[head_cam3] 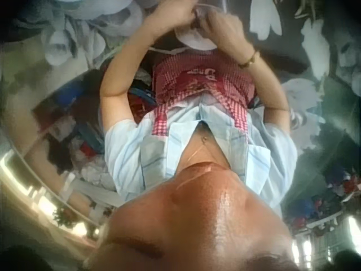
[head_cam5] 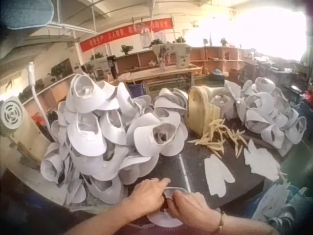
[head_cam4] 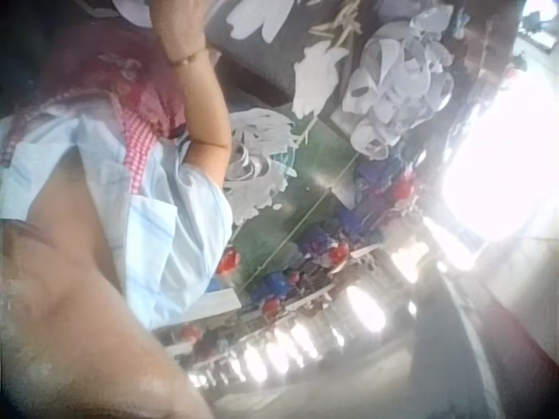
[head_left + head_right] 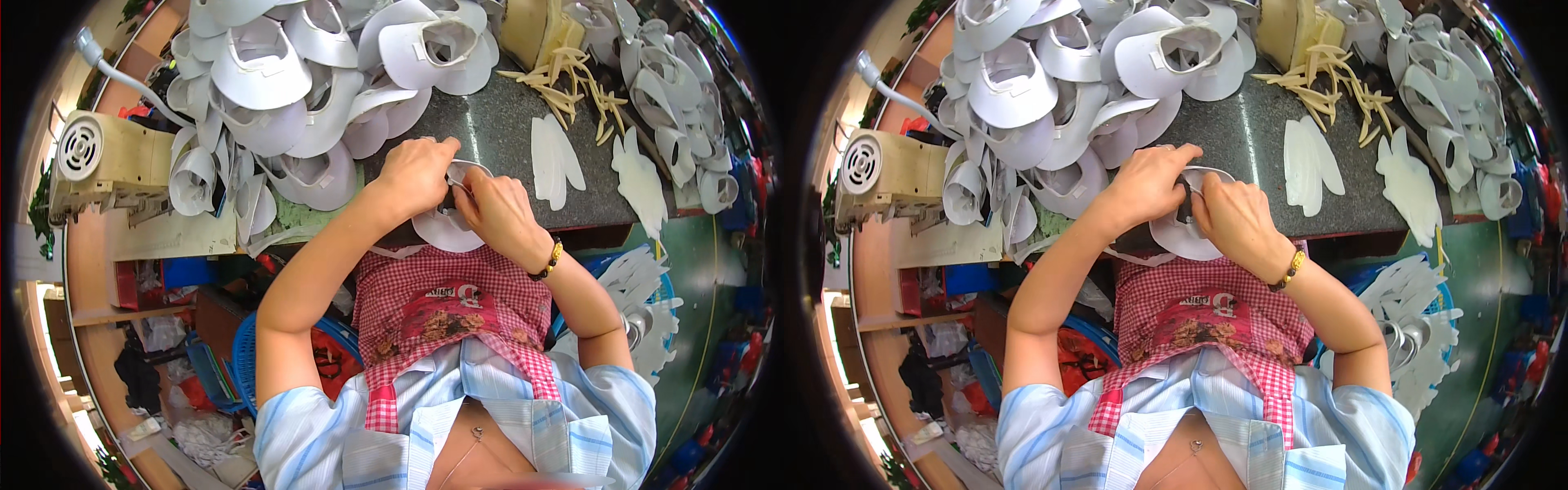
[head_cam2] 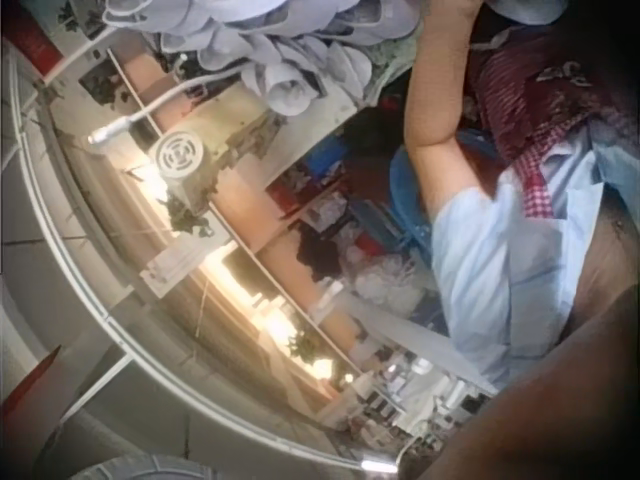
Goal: The person is seen attaching components to the white upper part of a shoe, possibly in a factory setting.
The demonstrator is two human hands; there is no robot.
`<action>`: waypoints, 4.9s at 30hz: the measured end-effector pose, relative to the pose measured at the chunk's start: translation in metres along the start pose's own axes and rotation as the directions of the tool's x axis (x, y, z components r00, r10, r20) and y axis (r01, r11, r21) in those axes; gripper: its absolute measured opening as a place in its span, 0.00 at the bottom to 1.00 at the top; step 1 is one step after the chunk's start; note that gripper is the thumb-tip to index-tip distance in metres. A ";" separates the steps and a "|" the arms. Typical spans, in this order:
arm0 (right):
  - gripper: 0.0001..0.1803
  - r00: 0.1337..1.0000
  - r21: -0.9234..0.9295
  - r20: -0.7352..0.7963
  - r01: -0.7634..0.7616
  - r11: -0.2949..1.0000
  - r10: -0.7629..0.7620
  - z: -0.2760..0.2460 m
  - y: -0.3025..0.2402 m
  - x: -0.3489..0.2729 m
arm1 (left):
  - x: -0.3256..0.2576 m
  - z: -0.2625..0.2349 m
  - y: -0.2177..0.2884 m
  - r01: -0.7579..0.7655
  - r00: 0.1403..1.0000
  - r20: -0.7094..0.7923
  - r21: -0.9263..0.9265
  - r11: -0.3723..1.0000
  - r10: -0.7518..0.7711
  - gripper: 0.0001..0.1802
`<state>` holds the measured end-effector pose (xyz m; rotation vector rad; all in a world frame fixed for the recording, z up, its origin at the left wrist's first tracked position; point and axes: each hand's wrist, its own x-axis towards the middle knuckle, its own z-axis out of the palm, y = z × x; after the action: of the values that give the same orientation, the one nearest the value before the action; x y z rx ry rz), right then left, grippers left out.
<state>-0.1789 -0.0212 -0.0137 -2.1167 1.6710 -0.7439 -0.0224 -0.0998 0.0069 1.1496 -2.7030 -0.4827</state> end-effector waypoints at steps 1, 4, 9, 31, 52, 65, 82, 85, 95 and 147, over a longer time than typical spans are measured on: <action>0.12 1.000 -0.008 0.006 0.013 1.000 -0.013 0.002 0.001 -0.001 | 0.004 0.004 -0.003 0.008 1.000 -0.002 0.075 0.997 -0.008 0.23; 0.14 0.997 -0.033 -0.069 0.019 0.999 -0.022 0.004 0.010 -0.009 | 0.008 0.005 -0.006 0.105 0.994 -0.006 0.258 0.961 -0.108 0.15; 0.09 0.894 0.559 -0.340 -0.057 0.827 0.291 0.017 0.034 -0.044 | 0.015 -0.001 -0.026 0.118 0.977 -0.181 0.006 0.993 -0.115 0.10; 0.12 0.982 0.416 -0.131 -0.070 0.907 0.136 -0.004 0.032 -0.047 | -0.042 0.066 0.061 0.016 0.872 -0.490 0.029 0.999 0.000 0.20; 0.07 0.908 0.064 -0.356 0.260 0.964 -0.221 -0.015 0.015 -0.024 | -0.048 0.038 0.049 0.058 0.940 -0.231 -0.616 0.785 -0.251 0.12; 0.09 0.991 0.512 -0.135 0.082 0.855 -0.014 -0.020 0.030 -0.013 | -0.051 0.045 0.039 -0.030 0.926 -0.307 -0.640 0.768 -0.220 0.11; 0.07 1.000 0.479 0.010 0.010 0.877 -0.017 -0.030 0.031 -0.015 | -0.056 0.043 0.048 -0.028 0.957 -0.265 -0.488 0.872 -0.118 0.14; 0.08 0.998 0.495 -0.007 0.054 0.867 -0.058 -0.029 0.029 -0.015 | -0.057 0.041 0.050 0.006 0.962 -0.236 -0.493 0.870 -0.140 0.14; 0.05 0.987 0.395 -0.138 0.131 0.909 -0.082 -0.015 0.030 -0.017 | -0.058 0.045 0.054 0.032 0.937 -0.305 -0.413 0.910 -0.171 0.13; 0.06 0.978 0.530 -0.134 -0.066 0.845 0.160 -0.008 0.023 -0.039 | -0.059 0.048 0.059 0.195 0.912 -0.075 -0.786 0.587 -0.403 0.14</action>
<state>-0.2081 0.0118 -0.0276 -1.5928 1.4391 -1.2161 -0.0344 -0.0078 -0.0185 1.2572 -1.7217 -1.2900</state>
